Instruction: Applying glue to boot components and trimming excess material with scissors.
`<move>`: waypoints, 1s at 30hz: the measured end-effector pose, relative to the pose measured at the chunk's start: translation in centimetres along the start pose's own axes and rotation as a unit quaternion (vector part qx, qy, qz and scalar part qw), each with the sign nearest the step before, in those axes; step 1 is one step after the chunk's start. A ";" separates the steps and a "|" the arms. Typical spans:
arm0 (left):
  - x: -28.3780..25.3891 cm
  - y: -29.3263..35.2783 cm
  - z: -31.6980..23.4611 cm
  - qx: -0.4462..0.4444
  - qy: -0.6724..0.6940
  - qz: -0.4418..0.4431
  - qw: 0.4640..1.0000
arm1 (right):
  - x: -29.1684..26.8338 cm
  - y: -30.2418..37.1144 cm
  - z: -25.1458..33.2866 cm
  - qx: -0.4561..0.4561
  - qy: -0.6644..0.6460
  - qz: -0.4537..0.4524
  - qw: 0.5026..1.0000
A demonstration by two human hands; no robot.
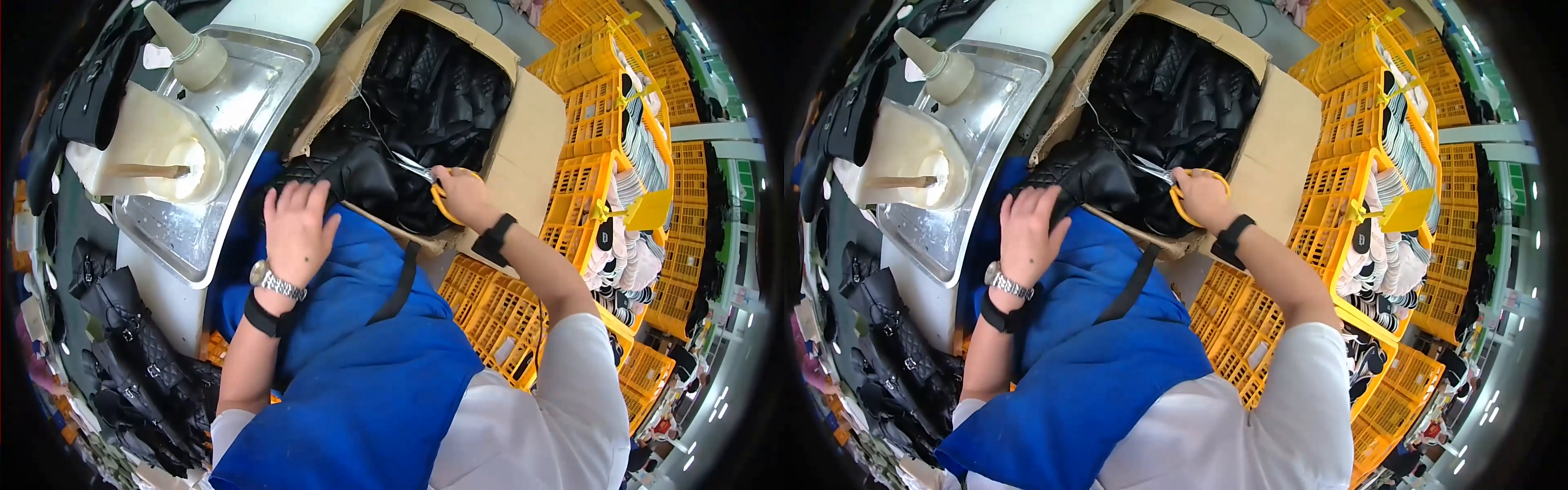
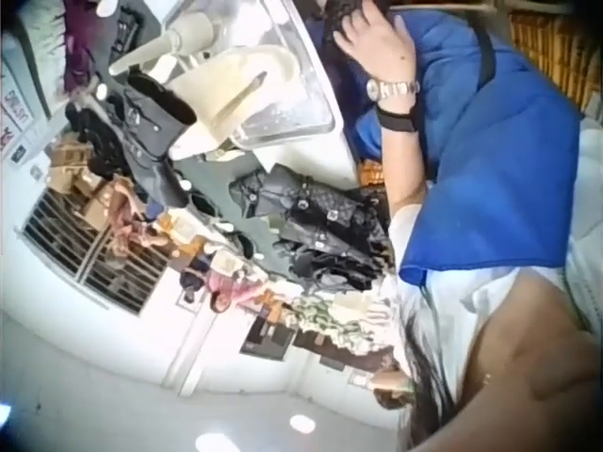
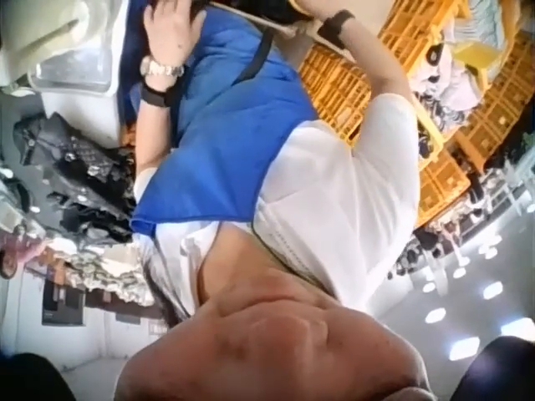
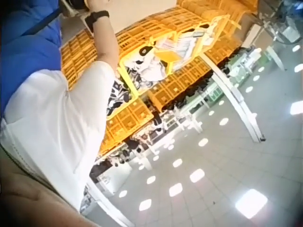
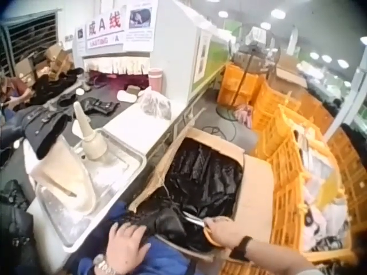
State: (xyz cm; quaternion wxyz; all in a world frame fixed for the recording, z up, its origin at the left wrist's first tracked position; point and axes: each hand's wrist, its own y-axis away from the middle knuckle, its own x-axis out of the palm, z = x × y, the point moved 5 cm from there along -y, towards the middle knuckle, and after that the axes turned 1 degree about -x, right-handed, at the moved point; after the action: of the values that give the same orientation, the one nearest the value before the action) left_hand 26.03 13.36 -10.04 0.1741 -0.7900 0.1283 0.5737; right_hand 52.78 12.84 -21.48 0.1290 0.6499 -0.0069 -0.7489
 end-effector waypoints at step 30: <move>0.2 -0.9 -3.8 0.034 0.347 0.004 0.937 | -12.3 4.0 1.6 0.177 -0.738 0.058 0.648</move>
State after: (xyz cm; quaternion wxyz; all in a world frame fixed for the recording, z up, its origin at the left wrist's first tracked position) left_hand 29.74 12.57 -9.08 0.1430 -0.9333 0.2031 0.2594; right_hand 53.44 11.19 -8.61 0.0064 -0.1092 -0.2699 -0.9566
